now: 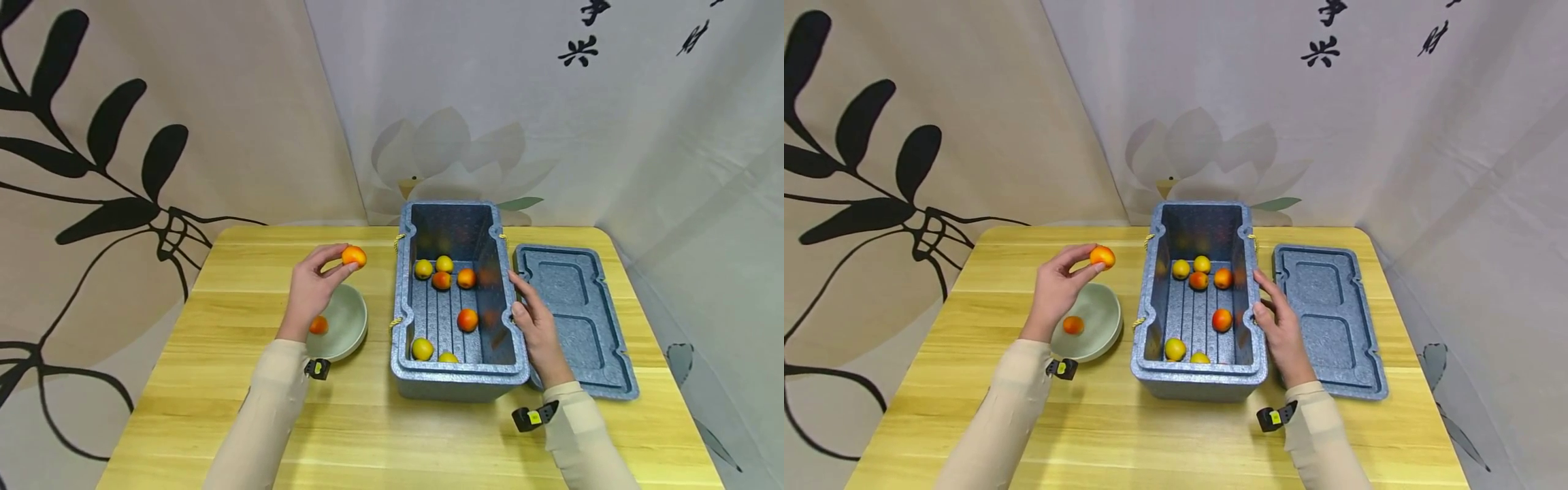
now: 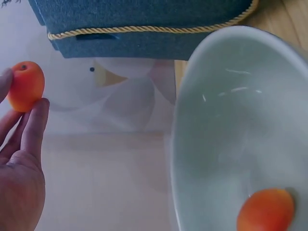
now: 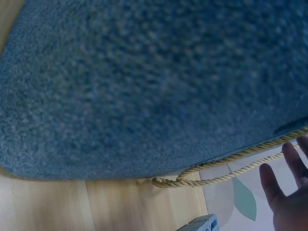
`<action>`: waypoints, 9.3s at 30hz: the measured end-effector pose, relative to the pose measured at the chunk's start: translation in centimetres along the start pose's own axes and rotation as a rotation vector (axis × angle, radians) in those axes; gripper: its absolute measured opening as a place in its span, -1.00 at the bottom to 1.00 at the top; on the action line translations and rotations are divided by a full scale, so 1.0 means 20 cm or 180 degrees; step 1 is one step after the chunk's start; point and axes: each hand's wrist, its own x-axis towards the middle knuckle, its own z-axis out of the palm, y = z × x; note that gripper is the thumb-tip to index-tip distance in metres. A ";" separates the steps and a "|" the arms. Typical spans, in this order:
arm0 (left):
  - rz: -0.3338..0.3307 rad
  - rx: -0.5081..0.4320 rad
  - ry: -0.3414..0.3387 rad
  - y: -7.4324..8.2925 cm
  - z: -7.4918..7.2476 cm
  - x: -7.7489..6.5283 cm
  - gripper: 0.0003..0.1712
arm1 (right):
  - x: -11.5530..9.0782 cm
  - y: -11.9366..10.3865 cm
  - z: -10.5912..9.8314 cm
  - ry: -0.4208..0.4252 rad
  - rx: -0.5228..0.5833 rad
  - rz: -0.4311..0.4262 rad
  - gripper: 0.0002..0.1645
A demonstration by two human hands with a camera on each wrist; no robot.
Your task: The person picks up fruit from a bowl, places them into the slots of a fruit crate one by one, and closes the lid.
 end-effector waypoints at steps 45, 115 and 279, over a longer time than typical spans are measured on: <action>0.0798 -0.0047 -0.0219 0.23 0.44 0.28 -0.59 | 0.01 0.01 0.01 0.0039 0.0064 -0.0051 -0.44; 0.0534 0.1175 -0.1191 0.40 0.52 0.46 -0.60 | 0.01 0.00 0.01 0.0037 0.0088 -0.0049 -0.44; -0.0371 0.0403 -0.0251 -0.15 -0.13 -0.12 -0.65 | 0.01 0.01 0.00 -0.0003 0.0080 -0.0011 -0.44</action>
